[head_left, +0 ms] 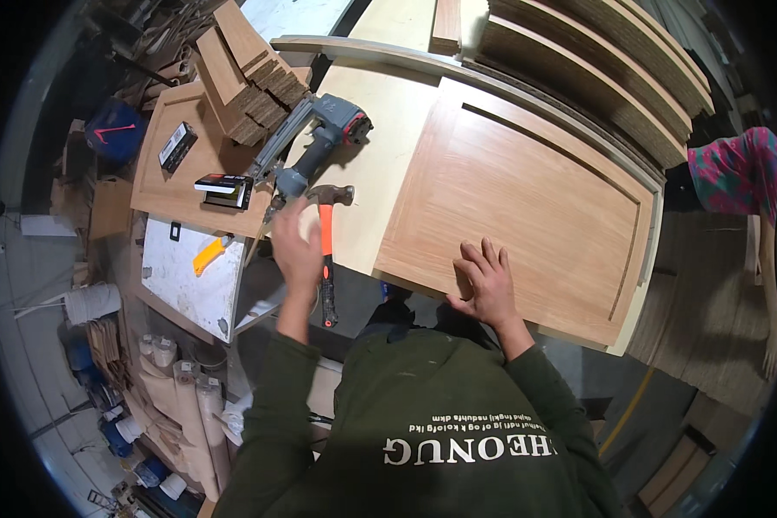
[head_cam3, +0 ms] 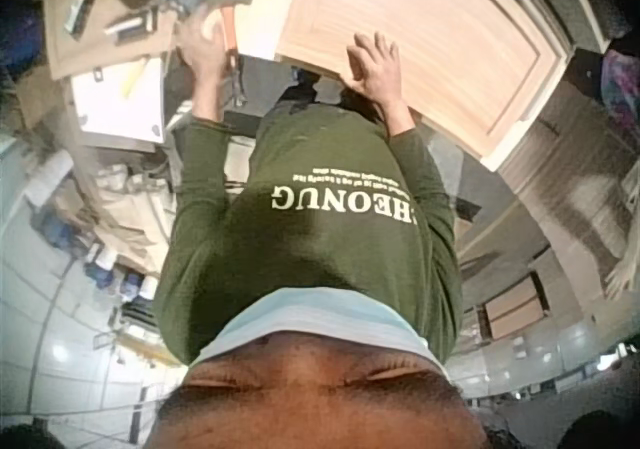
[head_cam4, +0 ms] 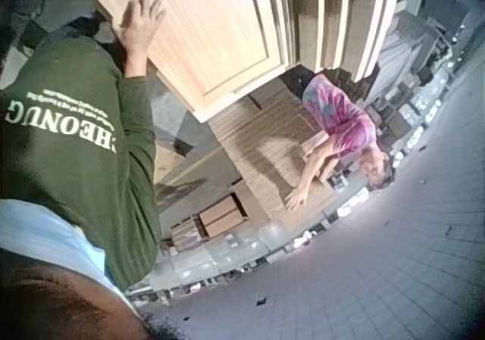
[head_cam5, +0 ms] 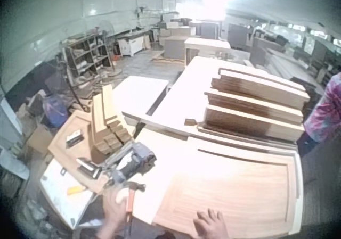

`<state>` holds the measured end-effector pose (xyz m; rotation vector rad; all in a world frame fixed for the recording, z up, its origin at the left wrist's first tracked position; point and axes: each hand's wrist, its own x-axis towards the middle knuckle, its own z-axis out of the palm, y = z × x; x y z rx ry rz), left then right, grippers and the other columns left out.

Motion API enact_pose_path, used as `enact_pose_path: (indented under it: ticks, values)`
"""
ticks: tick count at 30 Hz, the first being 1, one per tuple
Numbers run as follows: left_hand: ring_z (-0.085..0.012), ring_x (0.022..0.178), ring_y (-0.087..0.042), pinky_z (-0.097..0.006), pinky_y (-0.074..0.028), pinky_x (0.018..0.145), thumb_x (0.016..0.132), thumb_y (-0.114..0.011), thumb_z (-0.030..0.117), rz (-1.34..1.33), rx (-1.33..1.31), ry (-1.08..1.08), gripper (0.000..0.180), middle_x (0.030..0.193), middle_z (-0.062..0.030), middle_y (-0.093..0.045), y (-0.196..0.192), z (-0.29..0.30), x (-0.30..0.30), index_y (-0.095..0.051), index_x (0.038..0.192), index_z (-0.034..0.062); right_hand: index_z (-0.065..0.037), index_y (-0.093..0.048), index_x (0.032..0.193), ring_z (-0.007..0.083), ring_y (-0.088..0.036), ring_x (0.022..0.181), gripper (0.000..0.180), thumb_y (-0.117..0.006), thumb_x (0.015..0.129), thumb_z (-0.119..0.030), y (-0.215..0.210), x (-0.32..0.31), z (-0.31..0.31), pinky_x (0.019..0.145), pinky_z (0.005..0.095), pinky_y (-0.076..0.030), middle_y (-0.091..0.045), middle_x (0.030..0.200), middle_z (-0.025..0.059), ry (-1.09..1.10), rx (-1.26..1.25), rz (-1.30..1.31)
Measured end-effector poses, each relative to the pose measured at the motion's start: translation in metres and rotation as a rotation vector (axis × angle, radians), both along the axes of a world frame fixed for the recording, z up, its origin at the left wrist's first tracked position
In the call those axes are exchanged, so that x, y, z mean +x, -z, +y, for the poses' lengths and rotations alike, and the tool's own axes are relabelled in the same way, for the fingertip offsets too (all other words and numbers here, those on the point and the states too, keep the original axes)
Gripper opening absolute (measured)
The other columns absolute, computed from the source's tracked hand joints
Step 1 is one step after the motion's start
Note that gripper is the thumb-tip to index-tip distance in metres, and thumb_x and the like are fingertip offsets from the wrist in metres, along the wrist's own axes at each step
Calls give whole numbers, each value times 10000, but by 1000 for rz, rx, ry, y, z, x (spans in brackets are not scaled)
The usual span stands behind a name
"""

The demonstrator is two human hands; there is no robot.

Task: Assembling wooden furniture panels using a nail gun and hammer in a manufacturing setting.

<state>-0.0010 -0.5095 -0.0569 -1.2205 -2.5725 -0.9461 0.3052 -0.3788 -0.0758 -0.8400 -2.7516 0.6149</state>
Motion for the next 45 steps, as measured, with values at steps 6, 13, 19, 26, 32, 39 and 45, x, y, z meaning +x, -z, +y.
enact_pose_path:
  ticks: [6, 13, 19, 26, 32, 39, 45]
  values:
    - [-324, 847, -598, -414, -458, 759, 819, -623, 214, -341, -184, -19, 246, 899, -129, -632, -11, 31, -35, -592, 1006, 59, -157, -598, 1089, 380, -359, 1298, 578, -758, 586, -393, 11, 2, 1, 1019, 616, -266, -481, 1344, 67, 21, 10, -4]
    - [-334, 839, -590, -448, -461, 708, 715, -697, 214, -308, -321, -110, 362, 911, -130, -579, 41, -3, -2, -556, 1020, 80, -155, -600, 1072, 364, -359, 1303, 563, -770, 576, -360, -3, -11, -3, 1026, 586, -274, -501, 1324, 60, 8, 1, 41]
    - [-323, 768, -575, -410, -468, 680, 722, -630, 157, -276, -183, -52, 275, 875, -129, -572, 3, -33, -8, -594, 980, 66, -158, -604, 1073, 362, -378, 1294, 593, -786, 542, -351, 7, 8, 1, 1033, 580, -263, -504, 1327, 62, 76, 19, 5]
    - [-321, 722, -616, -428, -460, 658, 793, -638, 259, -321, -172, -708, 282, 801, -166, -656, 26, -207, -182, -651, 905, 1, -136, -605, 1056, 364, -366, 1305, 581, -779, 554, -372, 2, -5, 0, 1036, 580, -265, -511, 1321, 80, 10, 12, 32]
    - [-351, 1133, -479, -444, -391, 962, 744, -725, 273, 144, -165, -497, 636, 1240, -251, -494, 2, -134, -191, -485, 1267, 4, -136, -604, 1057, 371, -371, 1296, 582, -776, 559, -384, 0, -1, 3, 1019, 580, -281, -512, 1317, 79, 23, 34, 17]
    - [-365, 977, -603, -448, -473, 831, 715, -693, 308, 15, -567, 157, 828, 1049, -214, -626, -19, 107, -75, -291, 1392, 54, -140, -599, 1068, 341, -409, 1248, 597, -780, 570, -415, 17, 4, -5, 1023, 574, -283, -507, 1294, 60, 27, 31, 69]
    - [-374, 918, -631, -474, -491, 783, 694, -664, 302, -105, -701, -20, 706, 983, -192, -656, 7, 116, -97, -381, 1296, 66, -163, -580, 1088, 339, -399, 1248, 593, -734, 588, -442, 5, -3, -13, 1020, 552, -306, -486, 1299, 45, 12, 15, 68]
